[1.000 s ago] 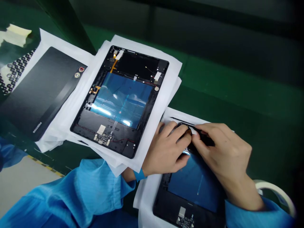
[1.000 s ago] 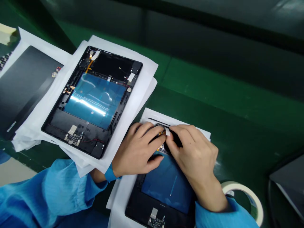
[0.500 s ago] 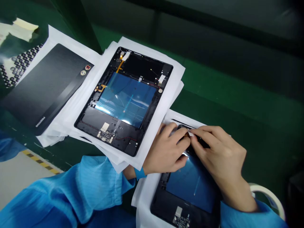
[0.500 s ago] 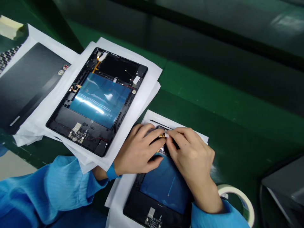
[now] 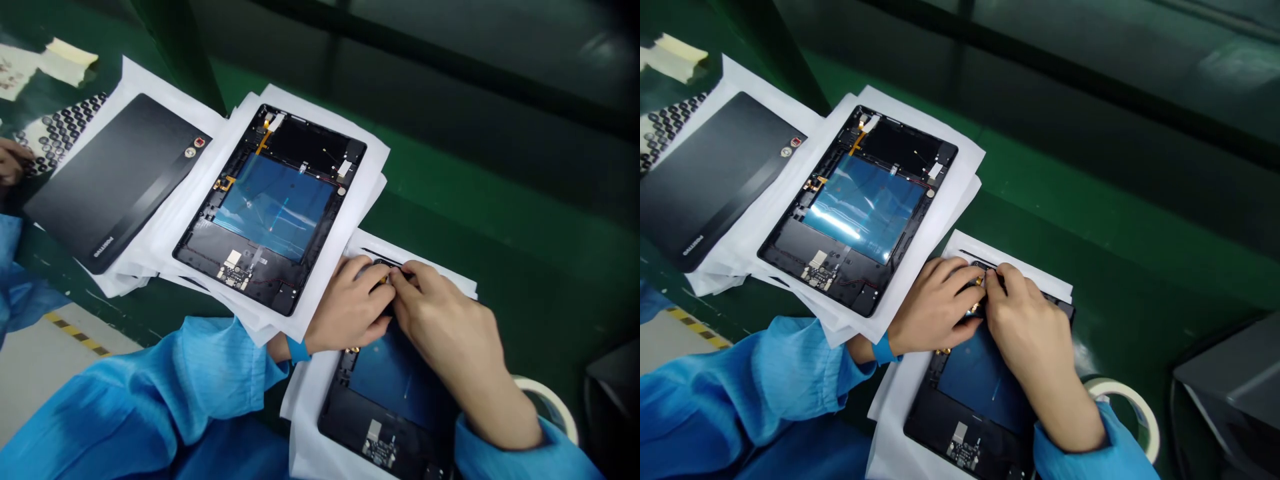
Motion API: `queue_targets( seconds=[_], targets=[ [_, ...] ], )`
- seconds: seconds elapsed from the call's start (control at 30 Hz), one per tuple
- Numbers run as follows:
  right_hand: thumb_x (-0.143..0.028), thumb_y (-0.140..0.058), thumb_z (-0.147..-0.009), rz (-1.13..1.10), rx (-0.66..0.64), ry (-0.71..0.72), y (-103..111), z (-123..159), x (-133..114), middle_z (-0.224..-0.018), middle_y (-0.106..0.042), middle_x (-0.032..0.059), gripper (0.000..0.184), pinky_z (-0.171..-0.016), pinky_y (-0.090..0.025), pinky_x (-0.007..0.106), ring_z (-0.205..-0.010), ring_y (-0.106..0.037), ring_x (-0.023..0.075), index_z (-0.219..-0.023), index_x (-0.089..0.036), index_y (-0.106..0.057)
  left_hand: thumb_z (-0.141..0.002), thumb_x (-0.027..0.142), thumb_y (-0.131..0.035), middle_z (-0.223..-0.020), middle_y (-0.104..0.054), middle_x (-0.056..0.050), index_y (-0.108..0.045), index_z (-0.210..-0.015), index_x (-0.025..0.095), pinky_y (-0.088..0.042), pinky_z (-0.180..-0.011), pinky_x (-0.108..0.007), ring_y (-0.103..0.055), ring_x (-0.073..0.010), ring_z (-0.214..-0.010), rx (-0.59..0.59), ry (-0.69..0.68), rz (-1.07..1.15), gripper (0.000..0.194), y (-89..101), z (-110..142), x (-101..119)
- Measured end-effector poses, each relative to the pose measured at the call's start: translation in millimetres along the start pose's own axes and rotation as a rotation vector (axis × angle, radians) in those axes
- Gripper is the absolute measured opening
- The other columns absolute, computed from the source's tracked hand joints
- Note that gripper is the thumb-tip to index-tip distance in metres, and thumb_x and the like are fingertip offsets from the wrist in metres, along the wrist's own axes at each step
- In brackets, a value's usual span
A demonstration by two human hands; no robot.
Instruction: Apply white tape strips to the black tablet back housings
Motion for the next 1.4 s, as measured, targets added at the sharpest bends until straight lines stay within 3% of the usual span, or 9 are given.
queue_targets(
  seconds=[0.2, 0.4, 0.53, 0.6, 0.7, 0.87, 1.17, 1.27, 1.4],
  targets=[
    [-0.007, -0.046, -0.089, 0.125, -0.055, 0.009, 5, 4, -15, -0.117, -0.067, 0.0154, 0.035, -0.052, -0.046, 0.024, -0.079, -0.060, 0.0153, -0.117, -0.006, -0.067, -0.091, 0.025, -0.058, -0.127, -0.064, -0.013, -0.065, -0.111, 0.014, -0.046, -0.103, -0.045, -0.054, -0.0296, -0.123, 0.007, 0.036, 0.058, 0.024, 1.2, 2, 0],
    [-0.008, -0.049, -0.089, 0.004, 0.110, 0.103, 24, 44, -16, -0.129, -0.065, 0.0108, 0.037, -0.090, -0.050, 0.033, -0.110, -0.059, 0.0229, -0.120, -0.013, -0.068, -0.086, 0.022, -0.062, -0.138, -0.056, -0.017, -0.063, -0.117, 0.013, -0.041, -0.114, -0.050, -0.048, -0.0319, -0.134, 0.068, 0.132, 0.168, 0.032, 6.2, 8, 4],
    [-0.026, -0.054, -0.096, 0.023, 0.175, -0.074, 37, 94, -5, -0.091, -0.070, 0.0051, 0.017, -0.066, -0.039, 0.027, -0.075, -0.057, 0.0145, -0.095, -0.016, -0.069, -0.085, 0.028, -0.068, -0.161, -0.032, -0.014, -0.053, -0.137, 0.021, -0.038, -0.120, -0.051, -0.035, -0.0331, -0.148, -0.012, 0.342, 0.479, 0.055, 33.2, 52, 23],
    [-0.039, -0.054, -0.098, 0.124, 0.146, -0.206, 35, 114, 2, -0.065, -0.057, 0.0012, 0.033, -0.053, -0.026, 0.028, -0.055, -0.045, 0.0119, -0.073, -0.017, -0.059, -0.087, 0.037, -0.069, -0.166, -0.024, -0.009, -0.047, -0.143, 0.028, -0.043, -0.116, -0.049, -0.034, -0.0342, -0.149, -0.129, 0.584, 0.681, 0.061, 50.6, 76, 35],
    [-0.047, -0.044, -0.101, 0.174, 0.076, -0.276, 25, 129, 8, -0.052, -0.046, -0.0009, 0.046, -0.049, -0.014, 0.027, -0.043, -0.038, 0.0114, -0.064, -0.020, -0.044, -0.090, 0.044, -0.068, -0.162, -0.035, -0.009, -0.043, -0.146, 0.031, -0.046, -0.114, -0.046, -0.042, -0.0309, -0.145, -0.190, 0.857, 1.006, 0.063, 71.1, 95, 49],
    [-0.041, -0.039, -0.103, 0.070, 0.062, -0.265, 19, 131, 9, -0.053, -0.048, -0.0006, 0.042, -0.049, -0.013, 0.024, -0.040, -0.045, 0.0113, -0.067, -0.019, -0.045, -0.088, 0.045, -0.072, -0.147, -0.055, -0.013, -0.045, -0.147, 0.027, -0.052, -0.103, -0.045, -0.058, -0.0288, -0.131, -0.190, 0.996, 1.137, 0.067, 76.1, 79, 52],
    [-0.041, -0.036, -0.101, -0.082, 0.042, -0.285, 14, 142, 1, -0.053, -0.051, 0.0010, 0.044, -0.046, -0.014, 0.025, -0.037, -0.041, 0.0122, -0.066, -0.019, -0.051, -0.087, 0.037, -0.065, -0.100, -0.072, -0.007, -0.065, -0.106, 0.014, -0.056, -0.088, -0.040, -0.068, -0.0255, -0.096, -0.234, 0.614, 0.808, 0.030, 49.4, 38, 65],
    [-0.047, -0.035, -0.101, -0.148, 0.101, -0.322, 6, 148, 4, -0.053, -0.054, 0.0021, 0.048, -0.043, -0.017, 0.027, -0.036, -0.040, 0.0132, -0.069, -0.020, -0.058, -0.090, 0.033, -0.060, -0.106, -0.071, -0.006, -0.062, -0.118, 0.017, -0.056, -0.088, -0.037, -0.068, -0.0235, -0.098, -0.202, 0.406, 0.607, 0.032, 76.0, 25, 75],
    [-0.059, -0.038, -0.097, -0.366, 0.201, -0.387, -11, 152, 7, -0.073, -0.069, 0.0058, 0.051, -0.044, -0.031, 0.027, -0.046, -0.052, 0.0140, -0.089, -0.021, -0.071, -0.089, 0.033, -0.061, -0.132, -0.063, -0.009, -0.055, -0.134, 0.016, -0.050, -0.102, -0.036, -0.062, -0.0248, -0.117, -0.032, 0.179, 0.364, 0.049, 148.7, 14, 51]
  ],
)
Point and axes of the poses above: each hand's wrist, its own z-axis away from the middle knuckle, its own y-axis out of the back of the hand, x = y × z, the point moved 1 cm from there along -z, towards the middle knuckle
